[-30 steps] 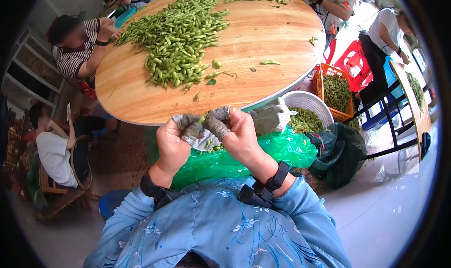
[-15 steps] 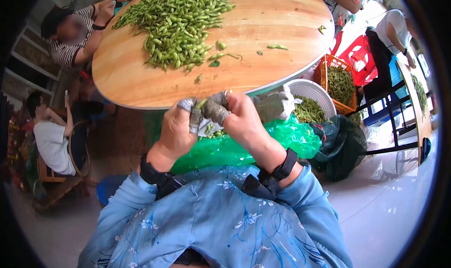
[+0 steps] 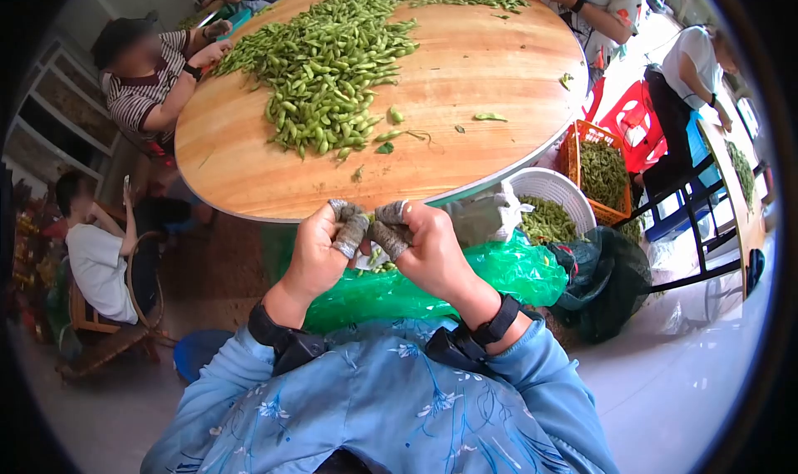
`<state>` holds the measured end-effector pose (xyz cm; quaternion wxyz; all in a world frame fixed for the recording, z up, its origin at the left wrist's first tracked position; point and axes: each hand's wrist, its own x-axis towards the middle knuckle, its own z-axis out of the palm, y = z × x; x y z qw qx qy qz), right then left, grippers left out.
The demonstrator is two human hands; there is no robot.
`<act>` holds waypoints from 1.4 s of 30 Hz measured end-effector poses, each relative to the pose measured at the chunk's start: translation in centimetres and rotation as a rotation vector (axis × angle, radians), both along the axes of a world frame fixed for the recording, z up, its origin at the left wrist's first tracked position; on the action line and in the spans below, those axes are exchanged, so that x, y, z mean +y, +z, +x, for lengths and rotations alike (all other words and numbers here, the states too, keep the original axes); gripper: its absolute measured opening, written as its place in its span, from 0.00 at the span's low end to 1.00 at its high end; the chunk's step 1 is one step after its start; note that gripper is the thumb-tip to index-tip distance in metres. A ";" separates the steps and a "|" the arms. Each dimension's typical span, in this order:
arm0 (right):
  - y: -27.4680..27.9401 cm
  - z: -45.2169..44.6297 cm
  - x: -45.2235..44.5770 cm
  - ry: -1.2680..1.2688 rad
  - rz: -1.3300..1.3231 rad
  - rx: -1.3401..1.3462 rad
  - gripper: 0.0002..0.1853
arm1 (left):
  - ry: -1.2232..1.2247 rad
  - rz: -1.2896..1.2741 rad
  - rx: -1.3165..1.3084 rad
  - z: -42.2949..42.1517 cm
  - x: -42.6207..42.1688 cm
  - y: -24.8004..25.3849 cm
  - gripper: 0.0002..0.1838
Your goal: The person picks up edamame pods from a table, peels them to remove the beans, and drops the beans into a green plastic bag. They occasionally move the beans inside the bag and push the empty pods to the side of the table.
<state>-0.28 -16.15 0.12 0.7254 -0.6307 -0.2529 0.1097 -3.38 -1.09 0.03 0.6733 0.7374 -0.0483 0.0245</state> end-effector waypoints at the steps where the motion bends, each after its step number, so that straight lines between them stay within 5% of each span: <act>1: -0.1 -0.1 -0.1 -0.025 -0.073 -0.081 0.04 | -0.037 -0.009 0.035 -0.1 0.2 0.1 0.02; 7: -2.3 0.0 -0.2 -0.093 -0.371 -0.402 0.06 | -0.034 -0.087 0.249 0.2 0.2 -2.0 0.03; 16: -3.8 -0.2 -1.3 -0.130 -0.353 -0.217 0.05 | -0.063 -0.221 0.292 0.9 -0.8 -2.7 0.04; 28: -3.7 -0.3 -1.2 -0.095 -0.353 -0.335 0.10 | -0.078 -0.371 0.440 0.8 -0.4 -2.9 0.07; 32: -4.0 0.6 -3.2 -0.227 -0.241 -0.208 0.10 | -0.152 0.174 0.119 0.1 -0.1 -3.4 0.17; 34: -3.3 2.2 -7.2 -0.435 -0.560 -0.337 0.07 | -0.180 0.590 0.125 -0.6 0.4 -1.2 0.14; 36: -3.1 3.6 -11.4 -0.620 -0.953 -0.202 0.07 | -0.141 0.582 0.020 -0.5 0.8 0.0 0.12; 40: -3.8 4.0 -15.5 -0.854 -0.824 -0.434 0.07 | 0.209 0.514 -0.300 3.3 2.9 0.7 0.08; 42: -3.2 3.8 -14.2 -0.824 -0.734 -0.396 0.07 | 0.306 0.767 -0.407 6.6 4.8 0.3 0.07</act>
